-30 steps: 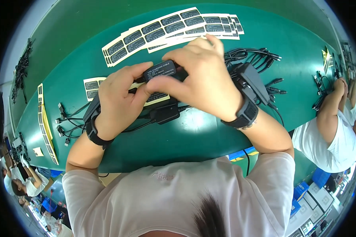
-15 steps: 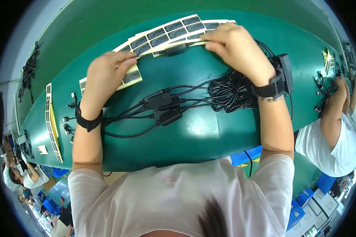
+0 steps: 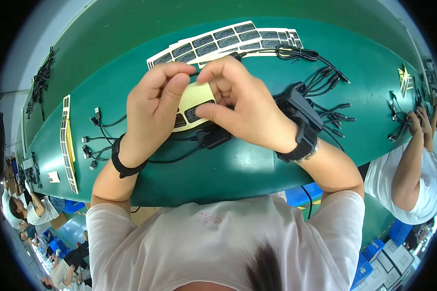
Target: Applying adhesive labels to electronic cable modules at a workbench.
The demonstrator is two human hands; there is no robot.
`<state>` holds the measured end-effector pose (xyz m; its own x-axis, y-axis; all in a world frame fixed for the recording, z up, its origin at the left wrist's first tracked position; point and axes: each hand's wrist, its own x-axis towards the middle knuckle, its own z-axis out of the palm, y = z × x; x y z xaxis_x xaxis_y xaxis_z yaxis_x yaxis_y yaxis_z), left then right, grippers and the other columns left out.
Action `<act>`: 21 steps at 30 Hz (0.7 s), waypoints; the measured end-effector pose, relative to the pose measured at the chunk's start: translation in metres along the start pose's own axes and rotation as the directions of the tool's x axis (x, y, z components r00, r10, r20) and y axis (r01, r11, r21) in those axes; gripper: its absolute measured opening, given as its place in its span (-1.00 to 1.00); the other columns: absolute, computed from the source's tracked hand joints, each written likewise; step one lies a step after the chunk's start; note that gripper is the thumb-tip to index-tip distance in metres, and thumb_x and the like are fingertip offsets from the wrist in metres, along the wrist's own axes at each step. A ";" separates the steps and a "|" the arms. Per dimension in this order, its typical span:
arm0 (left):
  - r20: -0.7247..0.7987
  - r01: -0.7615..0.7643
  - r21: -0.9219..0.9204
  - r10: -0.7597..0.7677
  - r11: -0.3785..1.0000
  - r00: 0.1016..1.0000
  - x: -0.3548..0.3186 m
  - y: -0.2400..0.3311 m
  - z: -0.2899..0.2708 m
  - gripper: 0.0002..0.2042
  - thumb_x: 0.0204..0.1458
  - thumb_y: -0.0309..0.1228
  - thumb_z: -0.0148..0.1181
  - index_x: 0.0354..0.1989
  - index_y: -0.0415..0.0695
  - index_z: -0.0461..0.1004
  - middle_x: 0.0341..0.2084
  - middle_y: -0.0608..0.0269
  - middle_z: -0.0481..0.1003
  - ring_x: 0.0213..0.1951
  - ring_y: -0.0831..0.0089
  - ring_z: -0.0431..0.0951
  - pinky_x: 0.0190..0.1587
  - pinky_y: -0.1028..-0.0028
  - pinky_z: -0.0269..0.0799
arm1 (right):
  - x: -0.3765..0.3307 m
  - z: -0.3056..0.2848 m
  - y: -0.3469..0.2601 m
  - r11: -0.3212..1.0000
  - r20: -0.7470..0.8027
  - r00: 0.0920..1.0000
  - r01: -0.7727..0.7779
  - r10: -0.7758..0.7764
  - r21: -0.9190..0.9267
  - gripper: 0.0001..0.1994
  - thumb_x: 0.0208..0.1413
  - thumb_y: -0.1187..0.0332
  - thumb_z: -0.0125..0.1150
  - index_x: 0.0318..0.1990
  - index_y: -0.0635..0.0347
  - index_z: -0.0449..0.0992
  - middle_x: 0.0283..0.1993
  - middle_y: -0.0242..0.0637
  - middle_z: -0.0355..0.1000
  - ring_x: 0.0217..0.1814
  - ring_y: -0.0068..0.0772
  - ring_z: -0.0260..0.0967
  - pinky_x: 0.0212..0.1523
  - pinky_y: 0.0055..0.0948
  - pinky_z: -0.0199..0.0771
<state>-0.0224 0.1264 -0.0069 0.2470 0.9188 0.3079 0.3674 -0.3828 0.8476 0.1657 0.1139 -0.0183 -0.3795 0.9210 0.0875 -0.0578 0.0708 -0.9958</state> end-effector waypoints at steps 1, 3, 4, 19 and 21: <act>0.086 0.054 -0.045 -0.050 0.998 0.995 0.002 0.004 -0.004 -0.81 0.07 -0.41 0.16 -0.16 -0.16 0.48 -0.47 0.21 0.49 -0.45 0.47 0.48 -0.42 0.53 0.35 | 0.003 -0.003 0.005 0.995 0.028 0.998 -0.058 0.056 0.080 -0.58 -0.08 0.67 0.25 -0.02 0.27 0.33 -0.08 -0.26 0.41 -0.15 -0.50 0.41 -0.14 -0.54 0.42; 0.260 0.170 -0.122 -0.134 0.978 0.956 0.006 0.010 -0.011 -0.80 0.07 -0.46 0.15 -0.13 -0.18 0.48 -0.43 0.31 0.48 -0.38 0.57 0.43 -0.34 0.61 0.34 | 0.005 -0.006 0.006 0.981 0.060 0.992 -0.118 0.110 0.153 -0.56 -0.08 0.69 0.24 0.00 0.27 0.31 -0.06 -0.26 0.39 -0.15 -0.53 0.40 -0.16 -0.58 0.43; 0.258 0.167 -0.125 -0.131 0.978 0.957 0.006 0.009 -0.011 -0.80 0.07 -0.46 0.15 -0.13 -0.18 0.48 -0.43 0.31 0.48 -0.38 0.57 0.43 -0.34 0.61 0.34 | 0.004 -0.009 0.004 0.992 0.072 0.994 -0.091 0.085 0.089 -0.57 -0.07 0.69 0.24 -0.01 0.27 0.32 -0.08 -0.27 0.40 -0.15 -0.54 0.40 -0.17 -0.61 0.42; 0.284 -0.092 0.051 0.074 0.995 0.956 -0.001 0.001 -0.009 -0.84 0.04 -0.38 0.12 -0.43 -0.24 0.49 -0.63 0.14 0.44 -0.53 0.19 0.42 -0.45 0.32 0.31 | 0.000 -0.014 -0.010 0.850 0.021 0.974 0.206 -0.224 -0.485 -0.81 -0.16 0.60 0.34 -0.32 0.30 0.54 -0.29 -0.29 0.45 -0.33 -0.51 0.37 -0.31 -0.56 0.41; 0.313 0.035 0.015 -0.038 0.999 0.949 0.001 0.004 -0.010 -0.82 0.05 -0.37 0.11 -0.45 -0.26 0.48 -0.64 0.13 0.43 -0.55 0.19 0.40 -0.48 0.33 0.29 | 0.002 -0.015 -0.007 0.641 0.132 0.888 0.415 -0.441 -0.646 -0.80 -0.21 0.59 0.36 -0.35 0.28 0.54 -0.32 -0.28 0.44 -0.34 -0.44 0.37 -0.34 -0.51 0.39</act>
<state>-0.0295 0.1267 0.0010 0.5012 0.8563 0.1249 0.3888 -0.3518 0.8515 0.1797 0.1209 -0.0113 -0.4335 0.7358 0.5203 0.4022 0.6746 -0.6190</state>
